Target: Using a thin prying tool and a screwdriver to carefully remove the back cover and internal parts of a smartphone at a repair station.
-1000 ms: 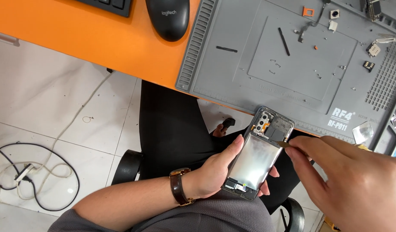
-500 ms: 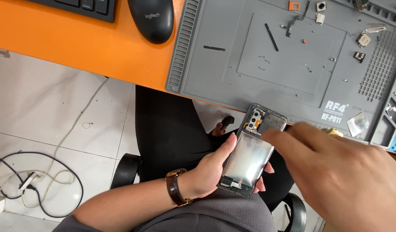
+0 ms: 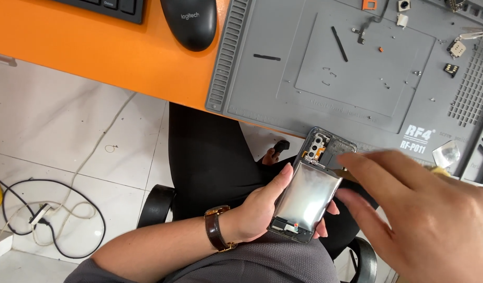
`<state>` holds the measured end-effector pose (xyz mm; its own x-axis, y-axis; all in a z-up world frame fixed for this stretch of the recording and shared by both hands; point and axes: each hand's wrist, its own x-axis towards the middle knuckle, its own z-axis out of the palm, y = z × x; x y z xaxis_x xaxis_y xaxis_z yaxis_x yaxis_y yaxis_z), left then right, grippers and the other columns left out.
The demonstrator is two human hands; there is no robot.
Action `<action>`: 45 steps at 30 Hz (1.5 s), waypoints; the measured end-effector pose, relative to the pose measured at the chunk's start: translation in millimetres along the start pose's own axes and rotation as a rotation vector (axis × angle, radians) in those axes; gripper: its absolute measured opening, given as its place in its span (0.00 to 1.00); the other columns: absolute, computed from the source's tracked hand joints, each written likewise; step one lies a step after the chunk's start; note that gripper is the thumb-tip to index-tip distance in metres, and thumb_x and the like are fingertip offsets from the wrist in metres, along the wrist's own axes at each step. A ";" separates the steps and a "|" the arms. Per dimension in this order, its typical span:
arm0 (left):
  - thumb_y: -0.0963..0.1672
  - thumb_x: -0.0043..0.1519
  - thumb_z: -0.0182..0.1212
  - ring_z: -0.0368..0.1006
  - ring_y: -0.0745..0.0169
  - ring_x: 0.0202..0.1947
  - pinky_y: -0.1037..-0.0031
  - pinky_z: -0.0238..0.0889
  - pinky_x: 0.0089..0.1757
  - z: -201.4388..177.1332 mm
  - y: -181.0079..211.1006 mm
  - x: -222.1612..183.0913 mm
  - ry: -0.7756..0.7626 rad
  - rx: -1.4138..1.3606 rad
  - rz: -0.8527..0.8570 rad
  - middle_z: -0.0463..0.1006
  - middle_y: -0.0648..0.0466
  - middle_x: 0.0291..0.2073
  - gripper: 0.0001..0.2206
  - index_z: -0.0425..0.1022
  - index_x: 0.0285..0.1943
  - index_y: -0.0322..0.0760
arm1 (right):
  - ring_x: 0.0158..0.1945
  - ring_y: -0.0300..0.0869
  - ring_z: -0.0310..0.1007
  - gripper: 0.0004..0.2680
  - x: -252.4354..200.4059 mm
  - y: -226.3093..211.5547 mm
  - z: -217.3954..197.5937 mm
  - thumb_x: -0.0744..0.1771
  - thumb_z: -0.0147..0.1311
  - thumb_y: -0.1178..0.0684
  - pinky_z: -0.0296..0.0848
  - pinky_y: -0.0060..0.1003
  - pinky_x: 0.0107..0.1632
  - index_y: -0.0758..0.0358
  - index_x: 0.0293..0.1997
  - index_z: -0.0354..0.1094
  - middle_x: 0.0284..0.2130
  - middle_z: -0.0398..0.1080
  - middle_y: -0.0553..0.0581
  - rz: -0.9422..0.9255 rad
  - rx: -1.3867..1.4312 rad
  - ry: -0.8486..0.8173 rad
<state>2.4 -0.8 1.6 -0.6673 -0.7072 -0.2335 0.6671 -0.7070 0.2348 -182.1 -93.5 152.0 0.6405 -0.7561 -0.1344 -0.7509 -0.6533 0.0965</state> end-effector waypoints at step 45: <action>0.61 0.80 0.31 0.80 0.48 0.44 0.61 0.73 0.51 -0.8 -0.3 0.6 0.014 -0.024 0.013 0.78 0.39 0.58 0.37 0.66 0.76 0.26 | 0.30 0.33 0.77 0.12 -17.0 5.8 -1.6 0.70 0.49 0.62 0.69 0.32 0.25 0.45 0.53 0.76 0.49 0.78 0.35 0.064 0.236 -0.044</action>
<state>2.1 -1.0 0.6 -0.6544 -0.7159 -0.2436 0.6833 -0.6977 0.2152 -197.1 -84.5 156.4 0.5868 -0.7899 -0.1784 -0.8098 -0.5729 -0.1266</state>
